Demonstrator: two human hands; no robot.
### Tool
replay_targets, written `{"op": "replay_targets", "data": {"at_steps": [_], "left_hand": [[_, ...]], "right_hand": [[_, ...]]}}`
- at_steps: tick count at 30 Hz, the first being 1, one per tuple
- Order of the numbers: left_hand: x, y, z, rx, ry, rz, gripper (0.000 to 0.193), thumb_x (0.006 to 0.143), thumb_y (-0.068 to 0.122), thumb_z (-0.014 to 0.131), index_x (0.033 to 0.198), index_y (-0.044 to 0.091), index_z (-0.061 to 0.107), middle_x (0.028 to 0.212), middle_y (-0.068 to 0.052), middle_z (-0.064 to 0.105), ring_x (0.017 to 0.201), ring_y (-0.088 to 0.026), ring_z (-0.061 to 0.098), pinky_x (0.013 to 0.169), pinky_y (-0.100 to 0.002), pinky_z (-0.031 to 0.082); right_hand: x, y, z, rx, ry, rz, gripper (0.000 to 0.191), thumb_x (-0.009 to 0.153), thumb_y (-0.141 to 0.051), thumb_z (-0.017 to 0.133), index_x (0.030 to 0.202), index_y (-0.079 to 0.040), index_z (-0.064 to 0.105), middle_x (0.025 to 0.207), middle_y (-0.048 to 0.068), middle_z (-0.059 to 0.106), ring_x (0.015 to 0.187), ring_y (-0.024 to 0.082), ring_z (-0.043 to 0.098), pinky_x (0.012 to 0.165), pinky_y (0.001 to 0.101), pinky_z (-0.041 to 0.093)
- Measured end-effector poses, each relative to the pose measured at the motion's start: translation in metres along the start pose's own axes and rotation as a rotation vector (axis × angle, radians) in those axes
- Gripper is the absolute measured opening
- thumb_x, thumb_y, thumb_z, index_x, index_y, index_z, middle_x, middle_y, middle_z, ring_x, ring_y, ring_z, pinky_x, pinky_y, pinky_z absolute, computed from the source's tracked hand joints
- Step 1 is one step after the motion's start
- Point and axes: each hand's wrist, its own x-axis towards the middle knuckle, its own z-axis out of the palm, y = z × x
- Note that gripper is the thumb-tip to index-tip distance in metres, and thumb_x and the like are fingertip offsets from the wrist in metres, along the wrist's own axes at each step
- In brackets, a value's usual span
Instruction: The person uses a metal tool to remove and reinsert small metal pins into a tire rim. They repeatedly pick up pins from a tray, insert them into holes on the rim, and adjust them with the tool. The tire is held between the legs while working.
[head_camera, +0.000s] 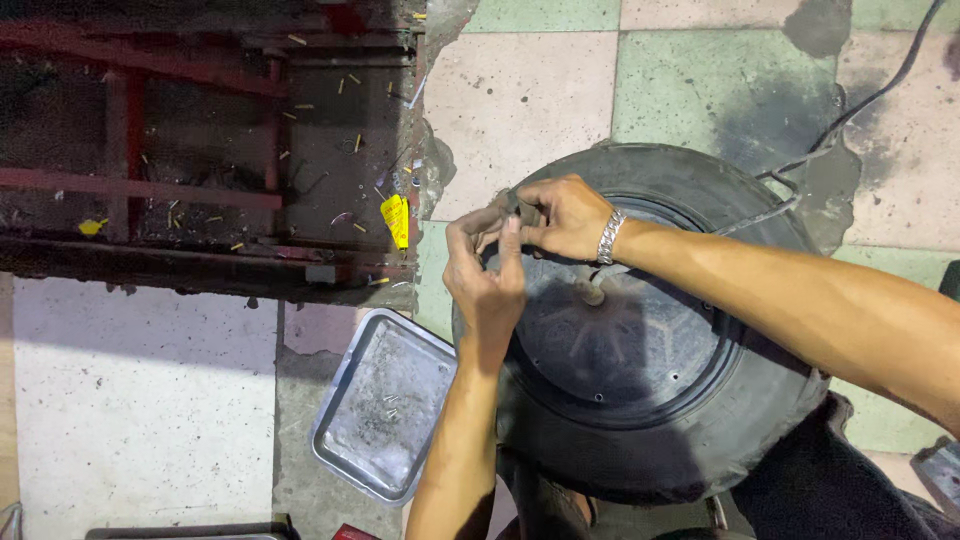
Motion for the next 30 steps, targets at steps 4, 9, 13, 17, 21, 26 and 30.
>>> {"op": "replay_targets", "data": {"at_steps": [4, 9, 13, 17, 21, 26, 30], "left_hand": [[-0.005, 0.001, 0.007, 0.160, 0.054, -0.039, 0.019, 0.101, 0.012, 0.068, 0.112, -0.003, 0.067, 0.099, -0.018, 0.075, 0.087, -0.026, 0.075, 0.078, -0.037, 0.060], [-0.007, -0.010, 0.017, 0.245, 0.104, 0.054, 0.023, 0.105, 0.014, 0.060, 0.118, -0.004, 0.064, 0.103, -0.021, 0.073, 0.096, -0.035, 0.075, 0.082, -0.041, 0.060], [-0.001, -0.024, 0.009, 0.273, 0.049, 0.182, 0.023, 0.109, 0.011, 0.053, 0.123, -0.003, 0.065, 0.104, -0.022, 0.074, 0.097, -0.038, 0.075, 0.080, -0.042, 0.059], [0.003, -0.031, -0.007, 0.208, -0.027, 0.191, 0.023, 0.109, 0.011, 0.052, 0.123, -0.002, 0.064, 0.104, -0.022, 0.074, 0.095, -0.038, 0.076, 0.080, -0.041, 0.061], [0.007, -0.042, -0.021, 0.060, -0.117, 0.109, 0.024, 0.107, 0.013, 0.058, 0.124, -0.003, 0.062, 0.105, -0.021, 0.075, 0.100, -0.038, 0.077, 0.081, -0.042, 0.060], [0.008, -0.061, -0.028, 0.151, -0.172, 0.196, 0.024, 0.104, 0.013, 0.062, 0.123, -0.002, 0.060, 0.108, -0.024, 0.071, 0.101, -0.043, 0.072, 0.083, -0.045, 0.058], [0.004, -0.068, -0.028, 0.169, -0.239, 0.165, 0.016, 0.099, 0.008, 0.063, 0.114, 0.002, 0.065, 0.100, -0.022, 0.070, 0.092, -0.044, 0.069, 0.077, -0.046, 0.055]], "right_hand": [[0.001, 0.002, 0.001, -0.053, 0.031, -0.018, 0.024, 0.082, -0.025, 0.080, 0.092, -0.006, 0.071, 0.072, 0.014, 0.067, 0.061, 0.022, 0.067, 0.058, 0.0373, 0.053], [0.001, -0.005, -0.007, -0.147, -0.015, -0.012, 0.024, 0.085, -0.025, 0.078, 0.089, -0.003, 0.069, 0.075, 0.015, 0.070, 0.067, 0.024, 0.068, 0.065, 0.0378, 0.055], [0.000, -0.025, -0.038, -0.069, -0.020, -0.180, 0.038, 0.090, -0.027, 0.069, 0.122, -0.006, 0.066, 0.105, 0.014, 0.071, 0.079, 0.025, 0.072, 0.074, 0.0362, 0.057], [0.017, -0.053, -0.057, -0.283, -0.149, -0.629, 0.036, 0.101, -0.034, 0.064, 0.123, -0.006, 0.067, 0.119, 0.012, 0.070, 0.099, 0.033, 0.072, 0.082, 0.0416, 0.059], [0.030, -0.074, -0.055, -0.587, -0.262, -0.562, 0.042, 0.096, -0.041, 0.061, 0.116, -0.005, 0.067, 0.102, 0.011, 0.070, 0.090, 0.033, 0.071, 0.071, 0.0447, 0.058], [0.035, -0.082, -0.055, -0.857, -0.408, -0.481, 0.044, 0.098, -0.049, 0.057, 0.108, -0.008, 0.066, 0.094, 0.009, 0.068, 0.088, 0.028, 0.072, 0.068, 0.0405, 0.059], [0.044, -0.086, -0.055, -0.796, -0.392, -0.722, 0.030, 0.093, -0.037, 0.058, 0.103, -0.010, 0.067, 0.100, 0.010, 0.070, 0.087, 0.030, 0.072, 0.065, 0.0424, 0.059]]}}
